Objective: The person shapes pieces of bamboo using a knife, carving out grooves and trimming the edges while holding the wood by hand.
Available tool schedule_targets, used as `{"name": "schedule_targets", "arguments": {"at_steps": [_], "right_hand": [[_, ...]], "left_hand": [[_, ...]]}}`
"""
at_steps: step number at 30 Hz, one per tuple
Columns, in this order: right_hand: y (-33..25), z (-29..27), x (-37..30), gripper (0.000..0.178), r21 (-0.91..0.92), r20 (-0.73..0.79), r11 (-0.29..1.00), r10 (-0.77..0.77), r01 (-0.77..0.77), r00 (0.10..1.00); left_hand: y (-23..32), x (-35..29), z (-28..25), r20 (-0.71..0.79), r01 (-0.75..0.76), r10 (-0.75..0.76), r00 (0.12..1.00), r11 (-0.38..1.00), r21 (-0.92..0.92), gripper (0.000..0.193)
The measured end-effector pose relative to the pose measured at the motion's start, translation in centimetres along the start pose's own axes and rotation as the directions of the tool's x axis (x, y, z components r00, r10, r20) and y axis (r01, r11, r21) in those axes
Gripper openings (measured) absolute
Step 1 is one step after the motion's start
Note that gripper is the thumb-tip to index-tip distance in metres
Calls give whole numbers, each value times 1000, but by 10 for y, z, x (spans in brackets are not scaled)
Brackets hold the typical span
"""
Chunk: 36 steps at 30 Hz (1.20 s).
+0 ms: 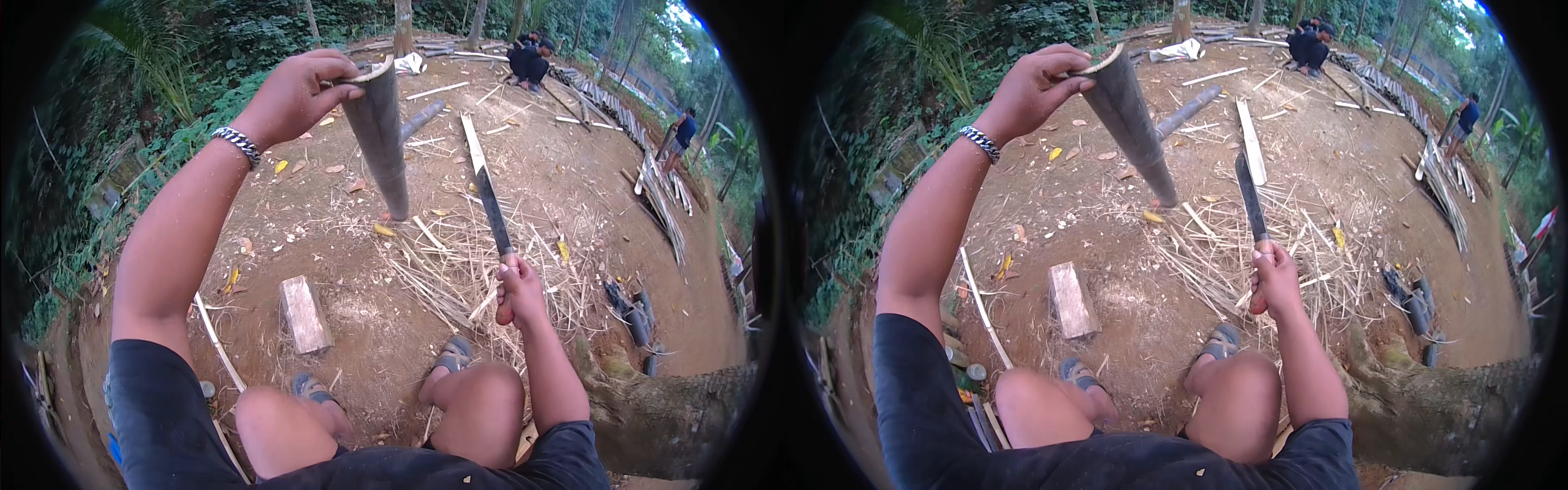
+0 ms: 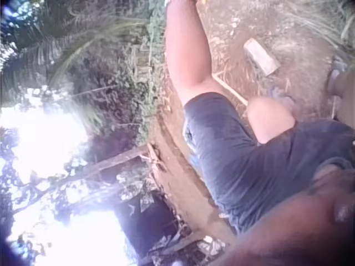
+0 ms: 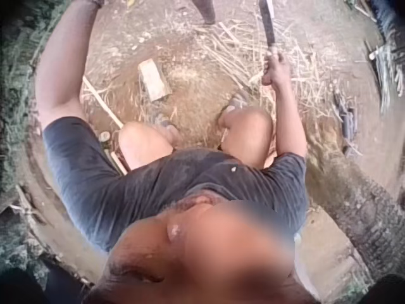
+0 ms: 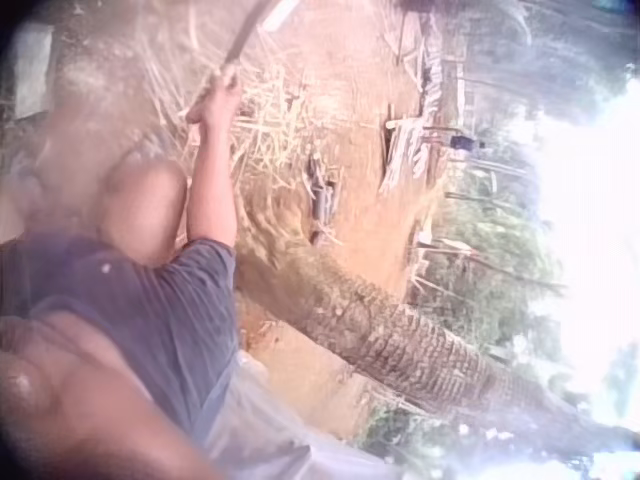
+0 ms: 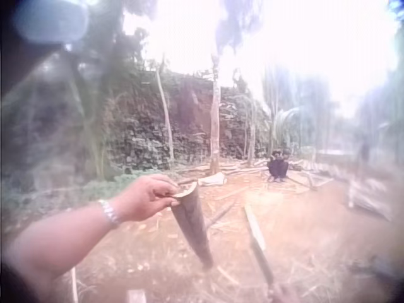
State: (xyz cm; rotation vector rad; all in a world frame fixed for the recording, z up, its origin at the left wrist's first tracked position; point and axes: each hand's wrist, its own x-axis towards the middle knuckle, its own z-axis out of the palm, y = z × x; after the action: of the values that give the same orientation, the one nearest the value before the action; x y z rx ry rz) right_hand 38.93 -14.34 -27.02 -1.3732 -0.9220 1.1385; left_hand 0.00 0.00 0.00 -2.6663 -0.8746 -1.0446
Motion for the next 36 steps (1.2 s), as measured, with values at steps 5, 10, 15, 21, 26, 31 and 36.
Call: {"name": "schedule_targets", "arguments": {"at_steps": [5, 10, 15, 21, 26, 31, 36], "right_hand": [[-20, 2, -138, 44, 102, 25, 990, -96, 93, 995], [-26, 19, -201, 47, 275, 57, 950, -171, 149, 984], [-23, 19, -224, 46, 287, 85, 947, -179, 148, 980], [-12, 32, -223, 45, 321, 118, 945, -113, 70, 987], [24, 53, -209, 46, 331, 122, 942, -94, 48, 988], [64, 63, -200, 47, 299, 156, 954, -52, 3, 986], [68, 59, -196, 44, 242, 236, 970, -58, -1, 970]], "left_hand": [[55, -47, -66, 28, -23, 23, 999, 1000, -12, 24], [95, -62, -123, 47, 88, -85, 995, 994, -70, 27], [100, -72, -128, 49, 124, -121, 991, 991, -50, 26], [90, -82, -82, -409, 242, -150, 900, 953, 183, 39], [118, -56, -12, -787, 481, -303, 537, 877, -10, 76], [94, -29, -5, -802, 391, -306, 514, 915, -99, 68], [53, -3, -59, -653, -34, -264, 710, 913, -406, 55]]}}
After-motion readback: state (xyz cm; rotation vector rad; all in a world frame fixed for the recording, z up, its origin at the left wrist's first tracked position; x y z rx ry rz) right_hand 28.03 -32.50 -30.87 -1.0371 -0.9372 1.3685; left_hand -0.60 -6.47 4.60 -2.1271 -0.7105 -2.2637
